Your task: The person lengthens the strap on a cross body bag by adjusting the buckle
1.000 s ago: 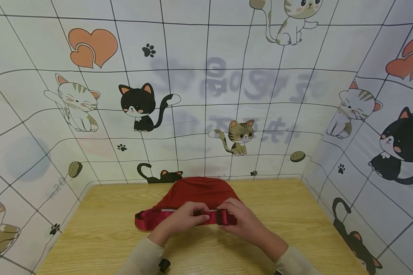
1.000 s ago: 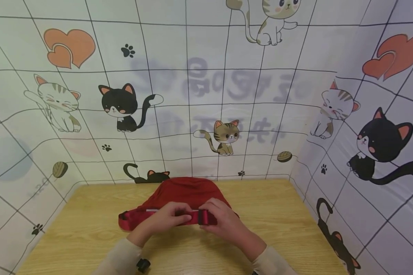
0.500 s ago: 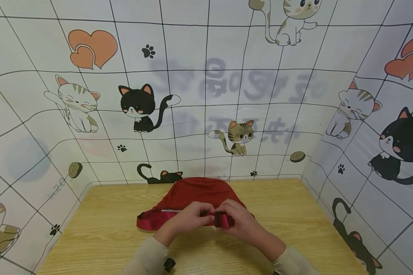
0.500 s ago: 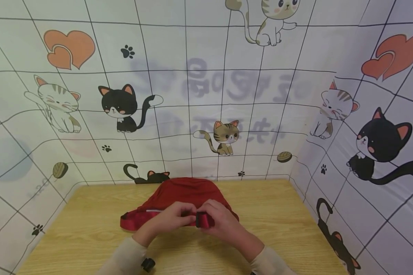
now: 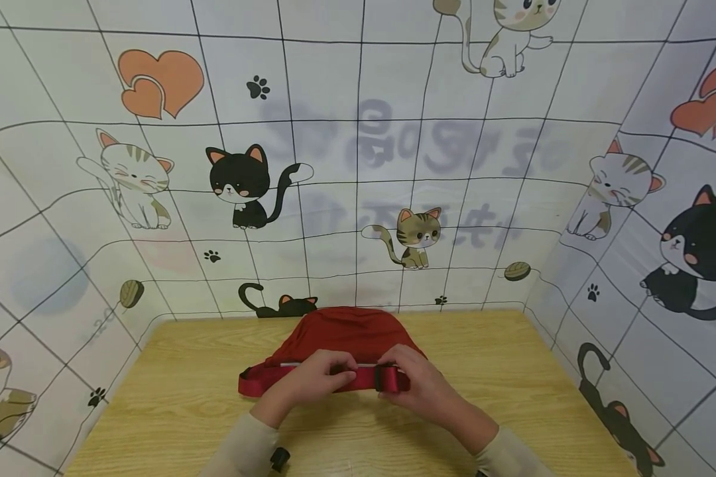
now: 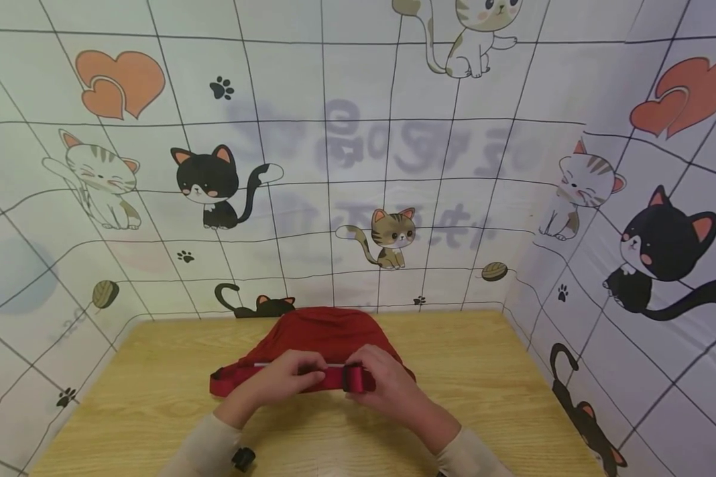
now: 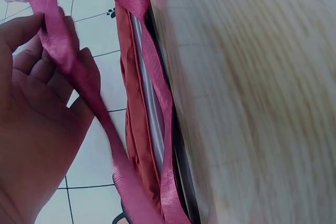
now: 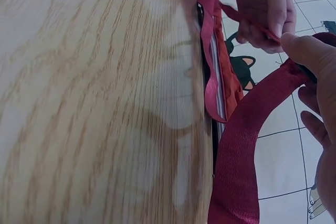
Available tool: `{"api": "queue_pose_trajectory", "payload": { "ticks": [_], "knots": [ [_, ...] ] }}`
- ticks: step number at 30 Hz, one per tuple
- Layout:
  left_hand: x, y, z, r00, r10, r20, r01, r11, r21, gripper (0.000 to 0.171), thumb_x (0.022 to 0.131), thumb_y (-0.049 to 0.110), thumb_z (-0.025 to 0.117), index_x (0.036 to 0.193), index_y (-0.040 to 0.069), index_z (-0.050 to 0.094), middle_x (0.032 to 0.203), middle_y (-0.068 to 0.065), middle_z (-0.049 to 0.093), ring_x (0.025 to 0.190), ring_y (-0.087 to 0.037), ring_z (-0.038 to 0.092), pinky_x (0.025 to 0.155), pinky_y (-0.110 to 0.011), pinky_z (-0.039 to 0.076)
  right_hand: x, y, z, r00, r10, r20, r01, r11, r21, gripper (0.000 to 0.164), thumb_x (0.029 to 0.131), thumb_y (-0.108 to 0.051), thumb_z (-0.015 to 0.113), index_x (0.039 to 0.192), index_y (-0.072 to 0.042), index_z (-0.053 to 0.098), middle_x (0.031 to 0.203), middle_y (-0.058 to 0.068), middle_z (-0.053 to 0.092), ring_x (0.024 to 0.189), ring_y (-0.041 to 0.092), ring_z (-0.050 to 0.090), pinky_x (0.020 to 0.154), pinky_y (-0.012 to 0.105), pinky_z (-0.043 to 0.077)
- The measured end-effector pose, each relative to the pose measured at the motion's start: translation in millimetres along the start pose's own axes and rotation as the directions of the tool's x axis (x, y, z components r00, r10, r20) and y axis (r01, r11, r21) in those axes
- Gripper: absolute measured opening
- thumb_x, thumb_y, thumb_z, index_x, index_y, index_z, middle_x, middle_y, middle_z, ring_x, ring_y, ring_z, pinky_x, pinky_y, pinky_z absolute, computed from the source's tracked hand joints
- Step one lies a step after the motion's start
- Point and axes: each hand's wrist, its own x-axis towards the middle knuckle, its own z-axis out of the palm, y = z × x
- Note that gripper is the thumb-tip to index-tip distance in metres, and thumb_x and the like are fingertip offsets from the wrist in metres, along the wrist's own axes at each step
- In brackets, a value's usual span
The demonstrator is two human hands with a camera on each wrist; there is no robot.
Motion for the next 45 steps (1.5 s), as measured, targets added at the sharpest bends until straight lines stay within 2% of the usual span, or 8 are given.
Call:
{"api": "queue_pose_trajectory", "payload": {
  "ticks": [9, 14, 23, 28, 32, 35, 38, 45],
  "knots": [
    [4.2, 7.2, 3.0, 1.000, 0.017, 0.007, -0.016, 0.998, -0.059, 0.010, 0.112, 0.024, 0.069, 0.105, 0.025, 0.076, 0.086, 0.012, 0.064, 0.081, -0.005, 0.058, 0.074, -0.024, 0.049, 0.0, -1.1, 2.2, 1.000, -0.008, -0.011, 0.008, 0.999, 0.033, 0.065, 0.075, -0.006, 0.104, 0.127, -0.016, 0.066, 0.122, -0.006, 0.066, 0.112, 0.011, 0.063, 0.092, 0.031, 0.058],
    [8.4, 12.4, 6.1, 0.999, 0.047, 0.026, -0.045, 0.995, -0.094, 0.010, 0.112, 0.022, 0.068, 0.107, 0.024, 0.077, 0.085, 0.012, 0.063, 0.079, -0.004, 0.056, 0.072, -0.024, 0.048, 1.1, -2.5, 3.6, 1.000, -0.002, 0.003, 0.001, 0.998, 0.059, 0.065, 0.075, -0.005, 0.103, 0.127, -0.017, 0.066, 0.122, -0.007, 0.066, 0.112, 0.012, 0.062, 0.092, 0.033, 0.059],
    [13.7, 19.7, 9.8, 0.996, 0.077, 0.033, -0.074, 0.993, -0.091, 0.011, 0.112, 0.020, 0.068, 0.109, 0.026, 0.077, 0.091, 0.013, 0.068, 0.082, -0.004, 0.058, 0.074, -0.024, 0.050, 1.9, -2.3, 6.3, 0.999, 0.033, 0.015, -0.034, 0.997, 0.064, 0.064, 0.076, -0.004, 0.103, 0.128, -0.018, 0.067, 0.124, -0.010, 0.066, 0.114, 0.012, 0.062, 0.091, 0.036, 0.060],
    [9.7, 24.2, 7.7, 0.998, 0.051, 0.025, -0.048, 0.994, -0.103, 0.012, 0.111, 0.019, 0.068, 0.115, 0.026, 0.077, 0.102, 0.011, 0.073, 0.092, -0.007, 0.064, 0.083, -0.026, 0.053, 1.0, -1.1, 5.6, 0.998, 0.052, 0.033, -0.054, 0.996, 0.067, 0.061, 0.080, -0.010, 0.102, 0.129, -0.019, 0.067, 0.125, -0.010, 0.065, 0.116, 0.011, 0.061, 0.093, 0.035, 0.059],
    [7.5, 22.9, 8.2, 0.997, 0.069, 0.021, -0.066, 0.991, -0.119, 0.018, 0.108, 0.022, 0.076, 0.124, 0.028, 0.073, 0.115, 0.011, 0.075, 0.105, -0.011, 0.069, 0.095, -0.031, 0.057, 1.0, -1.1, 5.2, 0.999, 0.036, 0.034, -0.038, 0.997, 0.071, 0.059, 0.081, -0.009, 0.101, 0.129, -0.018, 0.067, 0.125, -0.009, 0.066, 0.117, 0.012, 0.062, 0.093, 0.035, 0.060],
    [8.8, 21.1, 10.9, 0.996, 0.092, 0.000, -0.092, 0.992, -0.087, 0.033, 0.100, 0.027, 0.086, 0.128, 0.032, 0.069, 0.119, 0.013, 0.074, 0.110, -0.011, 0.070, 0.101, -0.034, 0.056, 1.1, -0.9, 5.4, 0.999, 0.023, 0.026, -0.024, 0.998, 0.061, 0.059, 0.080, -0.007, 0.101, 0.128, -0.016, 0.067, 0.124, -0.008, 0.066, 0.116, 0.012, 0.063, 0.092, 0.035, 0.060],
    [10.9, 21.0, 14.2, 0.995, 0.100, -0.028, -0.100, 0.995, -0.020, 0.043, 0.094, 0.028, 0.093, 0.128, 0.034, 0.068, 0.117, 0.016, 0.073, 0.108, -0.008, 0.070, 0.101, -0.033, 0.055, 1.1, -0.9, 5.4, 1.000, 0.023, 0.016, -0.023, 0.998, 0.050, 0.059, 0.079, -0.007, 0.102, 0.126, -0.014, 0.067, 0.122, -0.007, 0.067, 0.114, 0.012, 0.064, 0.091, 0.036, 0.061],
    [9.4, 24.1, 15.8, 0.992, 0.114, -0.048, -0.108, 0.988, 0.114, 0.045, 0.090, 0.030, 0.096, 0.126, 0.034, 0.068, 0.117, 0.020, 0.071, 0.107, -0.004, 0.067, 0.099, -0.031, 0.056, -1.8, -1.3, 5.6, 1.000, 0.022, -0.004, -0.022, 0.999, 0.033, 0.061, 0.077, -0.009, 0.103, 0.123, -0.017, 0.065, 0.116, -0.008, 0.067, 0.108, 0.010, 0.065, 0.088, 0.029, 0.058]
  ]
}}
